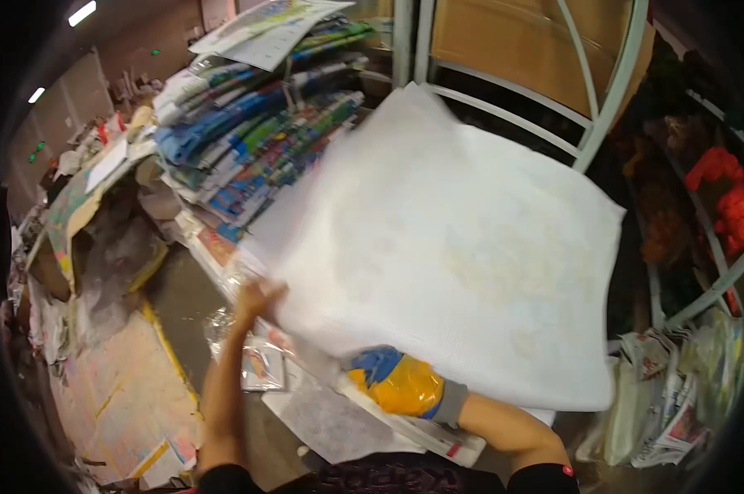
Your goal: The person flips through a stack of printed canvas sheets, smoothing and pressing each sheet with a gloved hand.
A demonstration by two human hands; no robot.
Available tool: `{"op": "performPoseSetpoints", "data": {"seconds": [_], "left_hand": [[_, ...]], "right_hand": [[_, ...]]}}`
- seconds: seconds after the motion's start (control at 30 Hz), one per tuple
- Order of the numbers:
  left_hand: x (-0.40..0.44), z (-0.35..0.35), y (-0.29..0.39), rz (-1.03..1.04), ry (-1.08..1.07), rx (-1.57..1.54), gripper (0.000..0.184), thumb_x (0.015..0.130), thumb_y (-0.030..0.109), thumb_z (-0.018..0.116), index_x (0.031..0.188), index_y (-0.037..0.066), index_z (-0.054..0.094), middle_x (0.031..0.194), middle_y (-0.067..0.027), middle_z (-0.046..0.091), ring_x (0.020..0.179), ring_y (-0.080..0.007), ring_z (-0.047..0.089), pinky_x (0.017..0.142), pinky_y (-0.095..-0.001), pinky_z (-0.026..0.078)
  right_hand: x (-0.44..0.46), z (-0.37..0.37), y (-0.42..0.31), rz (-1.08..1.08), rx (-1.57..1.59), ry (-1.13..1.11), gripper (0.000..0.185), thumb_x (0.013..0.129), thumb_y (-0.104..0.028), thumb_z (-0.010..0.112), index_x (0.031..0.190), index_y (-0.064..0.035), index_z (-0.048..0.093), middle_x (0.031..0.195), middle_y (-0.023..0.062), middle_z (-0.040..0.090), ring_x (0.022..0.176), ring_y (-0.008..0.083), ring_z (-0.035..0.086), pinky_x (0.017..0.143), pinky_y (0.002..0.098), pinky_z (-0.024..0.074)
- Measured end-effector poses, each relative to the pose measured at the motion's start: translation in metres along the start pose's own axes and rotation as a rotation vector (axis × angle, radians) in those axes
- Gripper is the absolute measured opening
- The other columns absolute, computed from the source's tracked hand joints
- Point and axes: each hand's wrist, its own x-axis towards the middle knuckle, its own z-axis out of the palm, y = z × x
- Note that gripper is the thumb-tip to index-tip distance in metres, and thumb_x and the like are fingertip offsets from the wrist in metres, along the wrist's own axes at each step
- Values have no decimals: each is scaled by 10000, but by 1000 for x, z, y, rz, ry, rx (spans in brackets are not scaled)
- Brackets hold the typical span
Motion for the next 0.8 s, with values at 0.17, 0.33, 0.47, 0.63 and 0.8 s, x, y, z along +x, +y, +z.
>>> {"op": "performPoseSetpoints", "data": {"seconds": [0.17, 0.33, 0.47, 0.63, 0.8], "left_hand": [[-32, 9, 8, -134, 254, 36, 455, 660, 232, 753, 986, -49, 606, 812, -112, 637, 723, -179, 602, 676, -281, 472], [-68, 22, -4, 24, 390, -163, 696, 691, 208, 730, 1280, 31, 405, 1215, -146, 467, 1031, -203, 486, 824, -306, 432], [-110, 70, -19, 68, 468, -530, 1053, 649, 27, 706, 1420, 114, -7, 1377, -131, 270, 1186, -242, 367, 951, -340, 364], [-122, 101, -14, -96, 410, -961, 978, 657, -24, 694, 1401, 85, 68, 1273, -135, 382, 1039, -219, 489, 738, -310, 490], [-125, 120, -17, -236, 262, -975, 566, 690, -39, 691, 1160, -5, 379, 1121, -111, 497, 1006, -190, 520, 831, -288, 461]], "right_hand": [[33, -12, 24, 56, -110, 317, 160, 817, -136, 568, 926, -23, 595, 991, 159, 611, 909, 326, 576, 803, 369, 469], [33, -5, 35, 81, -142, 352, 186, 790, -134, 612, 930, -14, 587, 981, 168, 609, 906, 336, 573, 792, 369, 466], [39, -7, 35, 94, -155, 346, 169, 798, -123, 610, 928, -16, 584, 971, 159, 609, 881, 330, 575, 769, 364, 468], [40, -16, 28, 167, -86, 288, 178, 793, -109, 637, 944, -27, 593, 968, 143, 596, 875, 294, 574, 767, 340, 461], [54, -33, 14, 115, -136, 87, 223, 764, -120, 679, 961, -36, 617, 908, 122, 593, 801, 270, 554, 709, 328, 444]]}}
